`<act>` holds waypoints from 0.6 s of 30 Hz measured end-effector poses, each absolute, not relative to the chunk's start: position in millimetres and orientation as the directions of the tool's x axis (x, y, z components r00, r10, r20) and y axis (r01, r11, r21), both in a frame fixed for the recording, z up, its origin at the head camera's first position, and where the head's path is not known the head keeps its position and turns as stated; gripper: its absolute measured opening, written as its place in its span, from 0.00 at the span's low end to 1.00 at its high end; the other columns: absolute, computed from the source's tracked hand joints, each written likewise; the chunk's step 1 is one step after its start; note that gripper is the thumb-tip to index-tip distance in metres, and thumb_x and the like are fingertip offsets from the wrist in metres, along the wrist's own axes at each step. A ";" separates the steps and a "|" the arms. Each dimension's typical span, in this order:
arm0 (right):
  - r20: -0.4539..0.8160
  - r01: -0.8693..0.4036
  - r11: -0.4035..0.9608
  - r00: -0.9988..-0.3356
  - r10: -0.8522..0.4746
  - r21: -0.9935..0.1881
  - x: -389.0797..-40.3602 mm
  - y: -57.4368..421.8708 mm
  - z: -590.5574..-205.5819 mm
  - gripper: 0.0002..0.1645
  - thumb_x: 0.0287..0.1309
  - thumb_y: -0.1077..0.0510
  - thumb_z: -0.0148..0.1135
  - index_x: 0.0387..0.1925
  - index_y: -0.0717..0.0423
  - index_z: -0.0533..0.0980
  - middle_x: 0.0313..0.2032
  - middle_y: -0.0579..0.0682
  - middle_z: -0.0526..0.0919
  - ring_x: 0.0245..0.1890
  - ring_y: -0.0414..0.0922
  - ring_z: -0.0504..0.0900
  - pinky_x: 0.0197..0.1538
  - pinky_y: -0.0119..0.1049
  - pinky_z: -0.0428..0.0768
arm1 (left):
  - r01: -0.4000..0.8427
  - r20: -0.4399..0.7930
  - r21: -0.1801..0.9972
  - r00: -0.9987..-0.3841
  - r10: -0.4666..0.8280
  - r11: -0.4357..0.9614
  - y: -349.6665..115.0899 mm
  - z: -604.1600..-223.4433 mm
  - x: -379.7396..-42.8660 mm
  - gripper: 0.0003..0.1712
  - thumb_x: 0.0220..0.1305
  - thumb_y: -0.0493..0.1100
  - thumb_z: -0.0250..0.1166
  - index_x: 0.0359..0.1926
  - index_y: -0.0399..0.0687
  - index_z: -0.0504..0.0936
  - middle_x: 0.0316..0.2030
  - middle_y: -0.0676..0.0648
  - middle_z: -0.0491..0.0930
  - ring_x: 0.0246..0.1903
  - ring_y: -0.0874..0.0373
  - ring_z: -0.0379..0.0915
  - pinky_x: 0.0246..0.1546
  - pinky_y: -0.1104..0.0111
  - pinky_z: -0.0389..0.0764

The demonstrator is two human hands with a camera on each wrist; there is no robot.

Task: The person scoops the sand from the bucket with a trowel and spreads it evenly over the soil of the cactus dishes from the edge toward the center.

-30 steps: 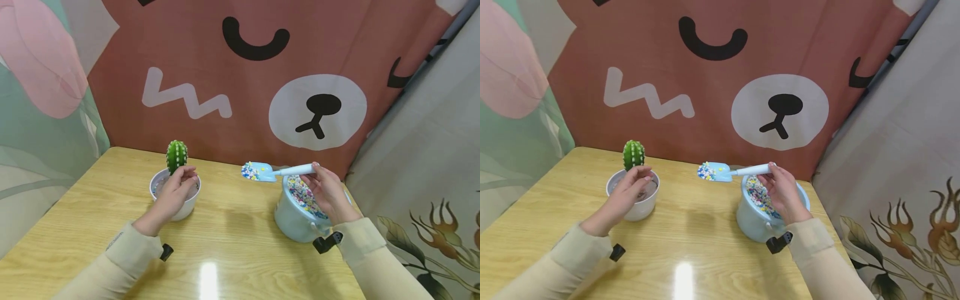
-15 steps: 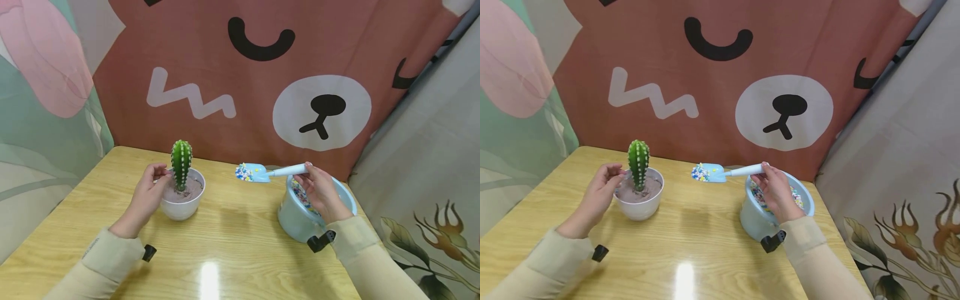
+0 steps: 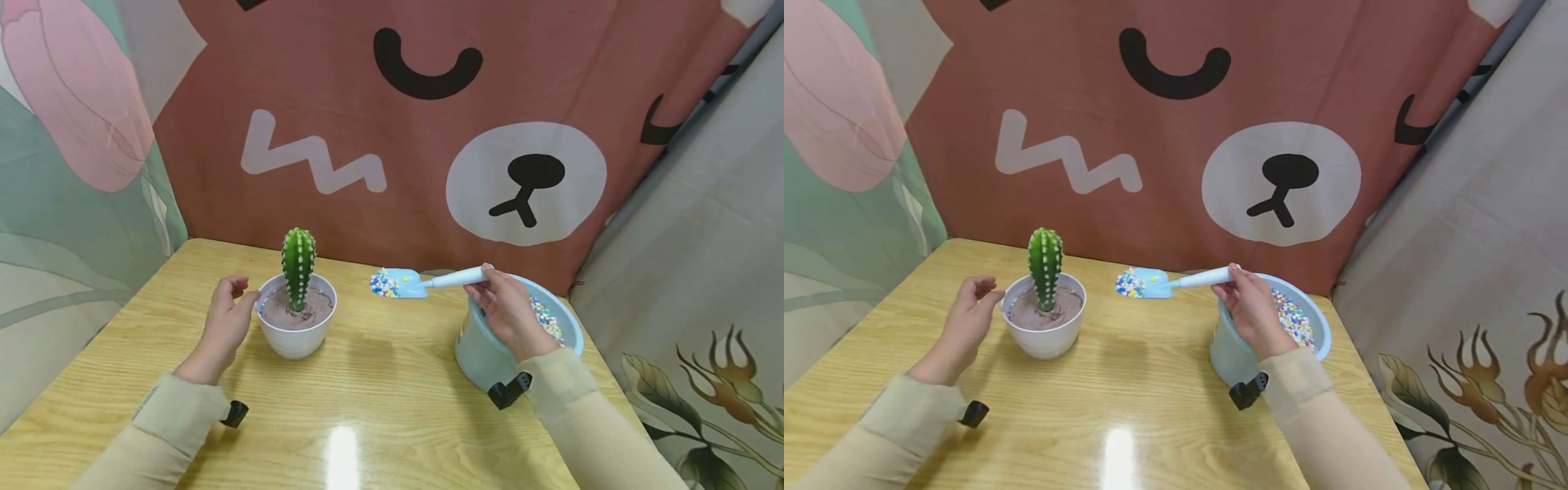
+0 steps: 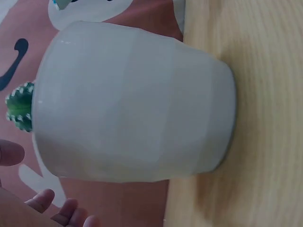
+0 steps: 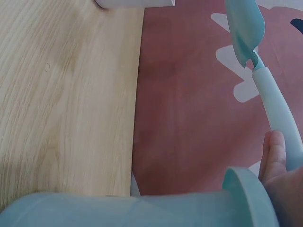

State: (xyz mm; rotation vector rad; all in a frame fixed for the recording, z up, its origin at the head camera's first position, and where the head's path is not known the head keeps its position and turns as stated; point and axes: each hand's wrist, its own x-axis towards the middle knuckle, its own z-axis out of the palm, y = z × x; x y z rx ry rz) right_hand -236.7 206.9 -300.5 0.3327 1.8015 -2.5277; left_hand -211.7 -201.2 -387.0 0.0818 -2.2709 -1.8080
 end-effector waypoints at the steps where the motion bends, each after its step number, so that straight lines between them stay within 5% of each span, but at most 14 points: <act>1: -0.181 0.139 -0.329 -0.979 0.100 -0.934 -237.4 205.4 -301.7 0.15 0.70 0.54 0.52 0.50 0.58 0.68 0.37 0.51 0.78 0.35 0.40 0.81 0.46 0.30 0.80 | 0.084 0.125 0.973 -0.975 -0.183 0.216 -202.2 -389.0 -212.6 0.27 0.73 0.40 0.45 0.66 0.28 0.54 0.64 0.31 0.54 0.63 0.40 0.49 0.62 0.51 0.57; 9: -0.139 0.104 -0.312 -0.986 0.092 -0.944 -243.2 193.6 -308.2 0.12 0.71 0.55 0.50 0.48 0.59 0.67 0.35 0.50 0.77 0.35 0.39 0.80 0.46 0.30 0.80 | -0.021 -0.010 0.989 -0.997 -0.076 0.148 -203.6 -397.6 -218.0 0.32 0.75 0.42 0.41 0.73 0.32 0.44 0.70 0.32 0.50 0.69 0.41 0.47 0.68 0.53 0.55; 18: -0.141 0.104 -0.315 -0.985 0.096 -0.943 -246.8 180.4 -307.5 0.13 0.70 0.56 0.51 0.48 0.61 0.69 0.33 0.50 0.80 0.34 0.40 0.81 0.46 0.31 0.81 | -0.024 -0.019 0.994 -0.999 -0.051 0.103 -200.1 -405.1 -221.0 0.29 0.76 0.41 0.37 0.73 0.32 0.47 0.71 0.33 0.50 0.71 0.44 0.46 0.68 0.54 0.55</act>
